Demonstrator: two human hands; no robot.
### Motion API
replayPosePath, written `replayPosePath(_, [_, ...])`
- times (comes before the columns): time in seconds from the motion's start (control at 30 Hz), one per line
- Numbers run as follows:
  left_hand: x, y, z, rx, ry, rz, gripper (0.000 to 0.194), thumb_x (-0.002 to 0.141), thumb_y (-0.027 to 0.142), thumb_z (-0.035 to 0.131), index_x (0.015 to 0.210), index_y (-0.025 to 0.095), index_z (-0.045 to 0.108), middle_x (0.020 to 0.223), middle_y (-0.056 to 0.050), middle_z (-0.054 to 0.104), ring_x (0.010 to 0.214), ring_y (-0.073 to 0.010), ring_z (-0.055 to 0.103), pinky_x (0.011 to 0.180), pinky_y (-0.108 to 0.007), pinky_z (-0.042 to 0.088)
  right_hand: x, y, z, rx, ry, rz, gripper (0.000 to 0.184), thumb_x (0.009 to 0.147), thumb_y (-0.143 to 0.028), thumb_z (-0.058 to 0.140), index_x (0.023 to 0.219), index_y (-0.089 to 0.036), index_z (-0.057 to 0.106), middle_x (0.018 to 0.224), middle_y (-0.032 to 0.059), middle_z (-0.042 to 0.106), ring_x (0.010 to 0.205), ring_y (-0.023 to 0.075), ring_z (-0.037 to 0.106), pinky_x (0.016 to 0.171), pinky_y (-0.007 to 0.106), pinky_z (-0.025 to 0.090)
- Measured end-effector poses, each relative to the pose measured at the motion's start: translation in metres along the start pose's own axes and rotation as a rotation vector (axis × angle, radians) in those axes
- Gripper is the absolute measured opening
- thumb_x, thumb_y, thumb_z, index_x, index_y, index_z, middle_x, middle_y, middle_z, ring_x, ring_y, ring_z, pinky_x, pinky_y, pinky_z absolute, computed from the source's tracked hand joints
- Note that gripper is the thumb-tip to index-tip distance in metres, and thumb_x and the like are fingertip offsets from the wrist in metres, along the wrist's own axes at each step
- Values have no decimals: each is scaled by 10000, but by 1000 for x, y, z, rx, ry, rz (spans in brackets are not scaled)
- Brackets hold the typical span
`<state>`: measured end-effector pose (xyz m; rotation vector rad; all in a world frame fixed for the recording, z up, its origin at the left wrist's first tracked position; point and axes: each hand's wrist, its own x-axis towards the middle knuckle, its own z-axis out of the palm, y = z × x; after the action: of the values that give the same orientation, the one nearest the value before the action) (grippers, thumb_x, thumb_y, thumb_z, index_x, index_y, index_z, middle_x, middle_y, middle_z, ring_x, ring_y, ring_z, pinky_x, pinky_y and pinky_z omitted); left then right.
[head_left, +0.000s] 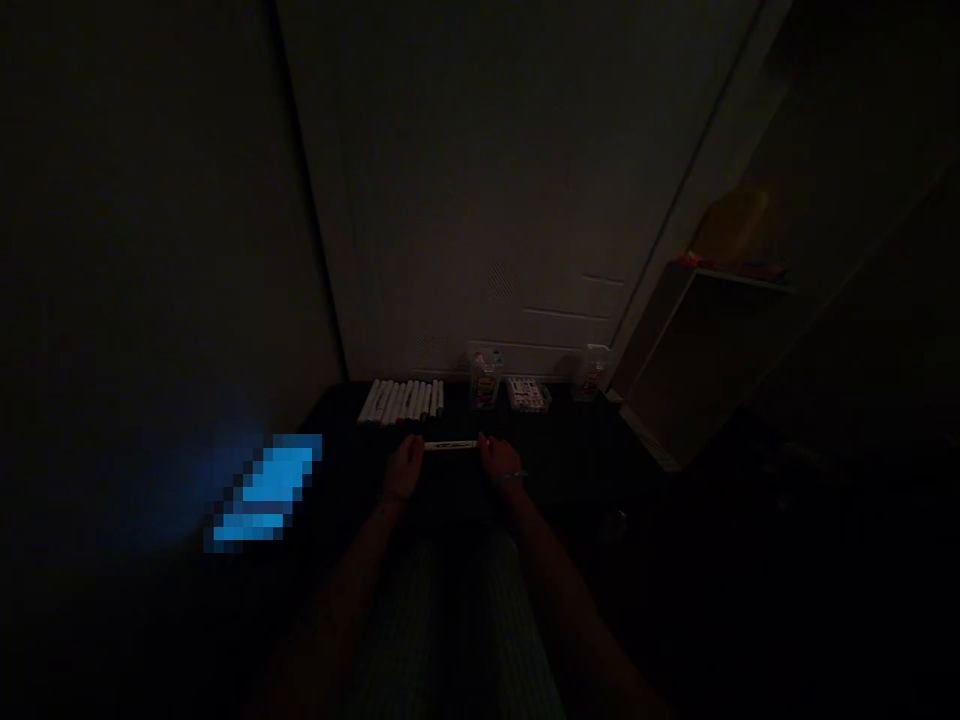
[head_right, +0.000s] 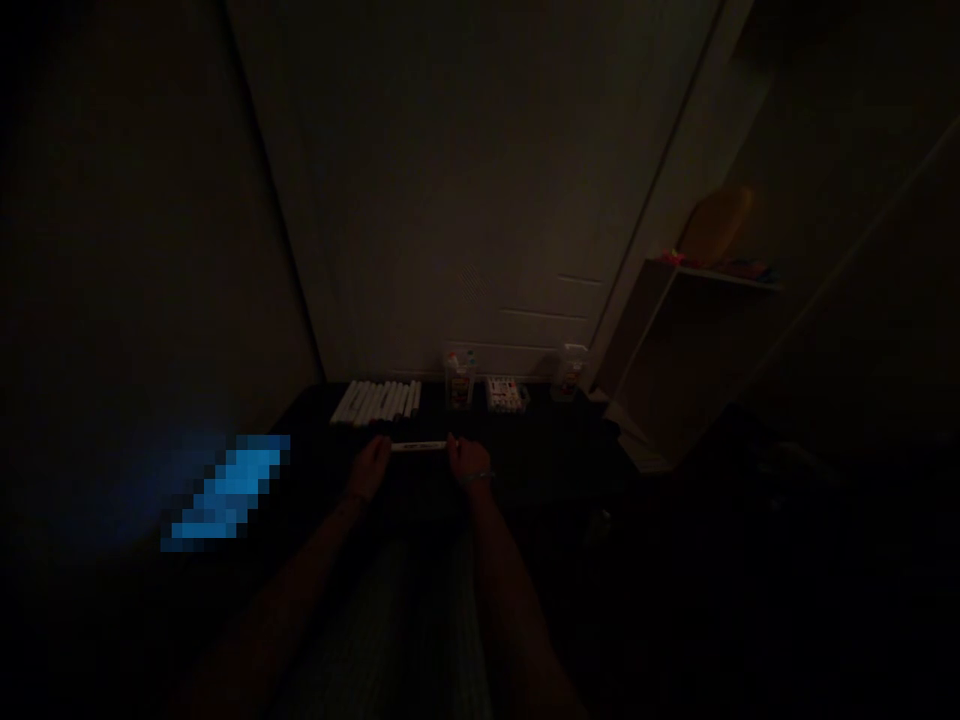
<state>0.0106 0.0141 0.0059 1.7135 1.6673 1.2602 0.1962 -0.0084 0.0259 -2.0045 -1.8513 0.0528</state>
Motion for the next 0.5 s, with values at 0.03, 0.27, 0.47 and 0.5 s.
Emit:
replayPosePath(0.03, [0,0,0,3,3,-7,322,778,403,350,858,164,551,772,-19,598,726,-139,522,656,-213,377,0,0,0,-1,-5,0,533,896,-457,149,868,-177,602,850,75,634,835,147,571,709,220,369])
replayPosePath(0.27, [0,-3,1,18,-32,40,354,790,439,318,798,167,545,689,6,570,634,-114,504,590,-200,359,4,4,4,-44,-36,-59,468,922,-311,125,987,-170,566,921,90,630,845,155,574,722,236,379])
replayPosePath(0.47, [2,-8,3,19,-13,22,367,788,450,331,878,171,551,765,-14,594,704,-136,532,644,-214,374,6,8,11,-68,-23,-96,462,920,-291,121,1007,-171,559,914,91,632,828,164,575,705,244,381])
replayPosePath(0.5, [2,-9,3,21,-14,19,367,789,449,331,879,171,552,771,-17,595,712,-138,532,652,-216,376,6,9,11,-66,-28,-97,466,920,-294,118,1012,-172,558,916,90,631,825,164,576,701,244,382])
